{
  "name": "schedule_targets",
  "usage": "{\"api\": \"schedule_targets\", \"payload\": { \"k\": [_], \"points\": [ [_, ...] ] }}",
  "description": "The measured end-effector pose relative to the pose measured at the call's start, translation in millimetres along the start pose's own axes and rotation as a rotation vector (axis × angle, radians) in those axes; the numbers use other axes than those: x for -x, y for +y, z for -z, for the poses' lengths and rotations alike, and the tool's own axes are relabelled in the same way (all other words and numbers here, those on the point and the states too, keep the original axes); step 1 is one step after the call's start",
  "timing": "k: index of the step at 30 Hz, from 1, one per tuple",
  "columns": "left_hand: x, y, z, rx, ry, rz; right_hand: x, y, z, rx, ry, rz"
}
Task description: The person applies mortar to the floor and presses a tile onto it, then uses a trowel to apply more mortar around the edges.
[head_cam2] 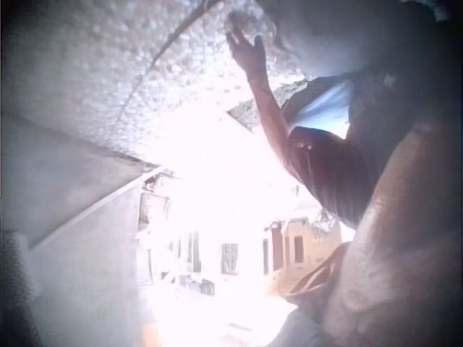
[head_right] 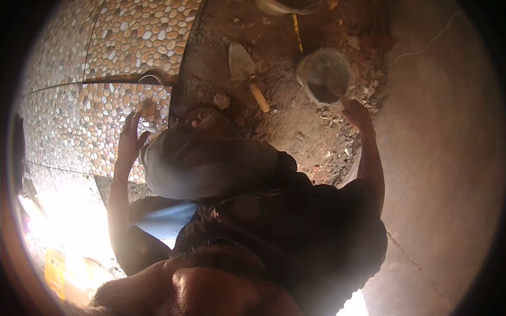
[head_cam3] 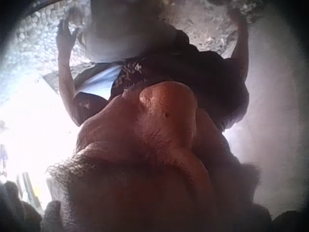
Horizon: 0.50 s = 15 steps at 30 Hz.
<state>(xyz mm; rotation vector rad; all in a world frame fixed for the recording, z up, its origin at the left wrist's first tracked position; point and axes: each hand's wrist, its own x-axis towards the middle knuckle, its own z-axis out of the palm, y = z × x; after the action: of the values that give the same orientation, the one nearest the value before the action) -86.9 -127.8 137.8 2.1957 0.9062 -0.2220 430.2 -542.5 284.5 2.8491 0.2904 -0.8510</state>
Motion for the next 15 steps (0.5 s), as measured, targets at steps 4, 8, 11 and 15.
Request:
{"api": "schedule_targets", "payload": {
  "k": [4, 8, 11, 15],
  "points": [
    [-16, -7, -25, -0.106, -0.011, 0.042, 3, 91, -63, -0.096, 0.22, 0.097],
    [-16, 11, -35, -0.209, -0.016, 0.124, 49, 62, -98, -0.583, 0.087, 0.028],
    [-19, 22, -49, -0.166, 0.04, 0.15, 68, 22, -115, -0.607, 0.009, 0.182],
    [-15, 25, -69, -0.195, 0.103, 0.165, 54, -27, -134, -0.49, -0.222, 0.541]
  ]
}}
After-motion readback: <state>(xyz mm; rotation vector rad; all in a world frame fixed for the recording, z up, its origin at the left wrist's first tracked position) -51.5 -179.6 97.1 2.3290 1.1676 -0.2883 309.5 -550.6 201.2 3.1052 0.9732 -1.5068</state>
